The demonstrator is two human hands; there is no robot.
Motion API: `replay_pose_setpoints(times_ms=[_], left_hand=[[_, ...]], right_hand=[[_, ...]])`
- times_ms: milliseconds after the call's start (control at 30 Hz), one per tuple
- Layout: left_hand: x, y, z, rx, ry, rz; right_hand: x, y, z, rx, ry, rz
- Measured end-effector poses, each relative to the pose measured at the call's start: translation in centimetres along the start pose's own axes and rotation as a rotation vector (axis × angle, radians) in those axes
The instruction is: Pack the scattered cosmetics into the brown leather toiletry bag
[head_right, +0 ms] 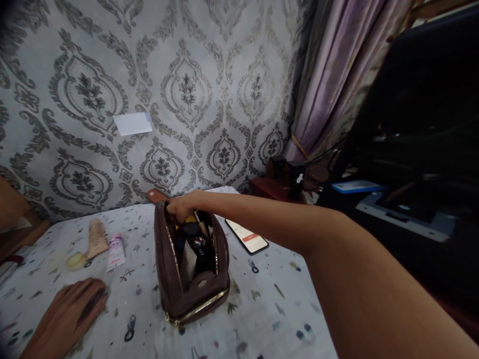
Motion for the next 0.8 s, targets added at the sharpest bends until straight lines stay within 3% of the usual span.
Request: replay_pose_setpoints(times_ms=[233,467,567,700,800], left_hand=[[1.4,0.8,-0.1,0.033,-0.009,-0.026],[2.7,0.8,2.1,0.148,0.053,0.015],[3.2,0.6,3.4,0.272,0.039,0.104],[3.6,-0.3,5.1,0.478,-0.076,0.316],[3.9,-1.3,6.1,0.623,-0.181,0.419]], right_hand=[[2.4,-1.1,0.0,0.070,-0.074,-0.055],[2.8,-2.7,0.3,0.069,-0.123,-0.144],[3.0,-3.3,0.4,0.047,-0.140,-0.236],[4.1,-4.2,1.1,-0.024,-0.140,-0.493],[4.8,-4.7,2.7,0.007,-0.094,-0.633]])
Point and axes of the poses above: each hand's wrist, its own y-axis towards the middle knuckle, its own x-axis out of the back of the hand, z = x × y, the point moved 6 cm from there along y, towards the middle knuckle, and after that the axes turned 12 degrees about -z, right-handed, at the moved point
